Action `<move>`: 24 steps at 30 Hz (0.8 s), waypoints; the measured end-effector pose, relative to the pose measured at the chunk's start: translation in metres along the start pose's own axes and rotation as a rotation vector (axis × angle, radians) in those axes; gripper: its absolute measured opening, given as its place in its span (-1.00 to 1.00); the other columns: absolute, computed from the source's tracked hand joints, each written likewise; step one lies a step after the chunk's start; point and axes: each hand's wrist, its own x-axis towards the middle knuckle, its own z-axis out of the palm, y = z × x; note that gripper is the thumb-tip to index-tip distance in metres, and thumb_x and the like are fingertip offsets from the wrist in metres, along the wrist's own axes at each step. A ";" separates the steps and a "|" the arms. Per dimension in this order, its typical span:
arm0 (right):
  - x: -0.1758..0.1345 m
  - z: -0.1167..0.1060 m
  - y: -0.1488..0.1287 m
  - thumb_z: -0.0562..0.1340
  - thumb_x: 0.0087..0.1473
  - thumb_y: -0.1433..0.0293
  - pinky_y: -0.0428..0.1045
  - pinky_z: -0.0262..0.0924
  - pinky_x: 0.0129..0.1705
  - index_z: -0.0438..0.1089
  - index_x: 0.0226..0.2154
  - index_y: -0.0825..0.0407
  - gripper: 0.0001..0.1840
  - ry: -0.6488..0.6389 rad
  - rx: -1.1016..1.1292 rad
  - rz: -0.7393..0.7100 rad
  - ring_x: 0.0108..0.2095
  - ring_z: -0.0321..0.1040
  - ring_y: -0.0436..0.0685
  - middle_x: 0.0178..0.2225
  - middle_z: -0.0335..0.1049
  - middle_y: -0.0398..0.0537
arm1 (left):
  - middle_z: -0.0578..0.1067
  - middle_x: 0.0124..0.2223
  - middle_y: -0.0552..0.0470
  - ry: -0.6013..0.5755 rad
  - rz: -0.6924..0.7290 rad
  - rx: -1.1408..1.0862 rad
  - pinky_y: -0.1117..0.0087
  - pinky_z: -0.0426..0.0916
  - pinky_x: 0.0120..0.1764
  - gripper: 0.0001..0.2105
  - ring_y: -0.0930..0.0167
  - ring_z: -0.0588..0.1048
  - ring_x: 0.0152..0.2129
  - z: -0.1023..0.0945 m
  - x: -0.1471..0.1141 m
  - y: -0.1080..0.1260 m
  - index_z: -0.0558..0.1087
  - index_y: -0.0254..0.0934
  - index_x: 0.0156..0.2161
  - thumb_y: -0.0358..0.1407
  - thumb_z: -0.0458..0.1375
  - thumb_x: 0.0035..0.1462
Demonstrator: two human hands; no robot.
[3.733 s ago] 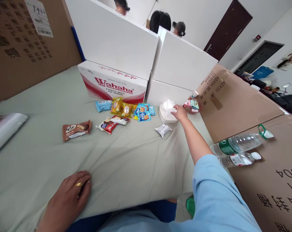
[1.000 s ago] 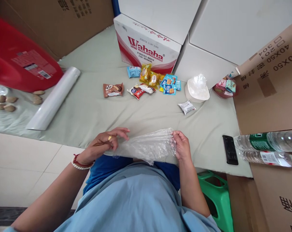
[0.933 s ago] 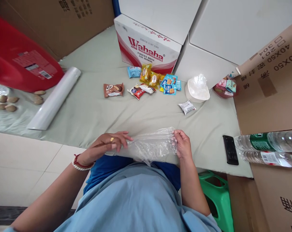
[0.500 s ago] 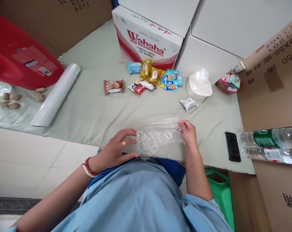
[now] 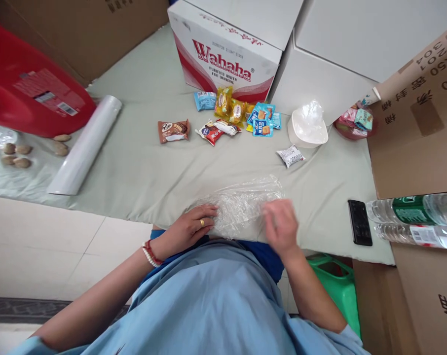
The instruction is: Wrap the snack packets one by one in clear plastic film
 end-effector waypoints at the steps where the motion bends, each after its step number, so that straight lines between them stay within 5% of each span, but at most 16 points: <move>1: -0.011 0.006 -0.011 0.20 0.31 0.45 0.23 0.44 0.03 0.55 -0.02 -0.10 -0.72 -0.131 0.062 -0.133 -0.09 0.47 0.25 -0.16 0.56 0.05 | 0.61 0.03 -0.14 0.013 -0.010 -0.011 0.05 0.43 0.29 -0.84 0.25 0.52 0.19 0.000 0.001 0.000 0.52 -0.23 -0.14 -0.42 0.08 0.42; 5: -0.049 0.034 -0.026 0.19 0.31 0.51 0.23 0.50 0.12 0.50 0.13 -0.04 -0.60 -0.434 0.177 -0.356 0.09 0.49 0.26 0.02 0.59 0.09 | 0.61 0.03 -0.14 0.005 -0.026 0.007 0.06 0.44 0.25 -0.89 0.23 0.52 0.18 0.000 0.002 -0.002 0.52 -0.23 -0.08 -0.36 0.14 0.41; 12: -0.065 0.042 -0.011 0.22 0.31 0.54 0.25 0.45 0.25 0.49 0.13 0.00 -0.62 -0.480 0.241 -0.304 0.22 0.44 0.25 0.15 0.55 0.13 | 0.64 -0.08 -0.10 0.004 -0.054 -0.025 0.13 0.45 0.16 -0.82 0.24 0.56 0.10 -0.001 0.006 -0.002 0.50 -0.22 -0.21 -0.34 0.07 0.43; 17: -0.063 0.038 -0.013 0.22 0.30 0.54 0.26 0.45 0.24 0.51 0.11 -0.03 -0.62 -0.489 0.291 -0.275 0.22 0.46 0.25 0.14 0.56 0.11 | 0.64 -0.19 -0.01 0.134 -0.410 -0.241 0.26 0.47 -0.11 -0.79 0.31 0.60 -0.23 -0.016 0.021 0.000 0.52 -0.21 -0.19 -0.12 0.15 0.37; 24: -0.067 0.036 -0.011 0.22 0.32 0.51 0.27 0.45 0.23 0.52 0.11 -0.08 -0.62 -0.473 0.324 -0.225 0.18 0.49 0.25 0.10 0.59 0.09 | 0.61 -0.34 0.02 0.536 -0.853 -0.433 0.35 0.40 -0.27 -0.73 0.34 0.53 -0.37 -0.054 0.033 -0.018 0.43 -0.20 -0.30 -0.05 0.29 0.05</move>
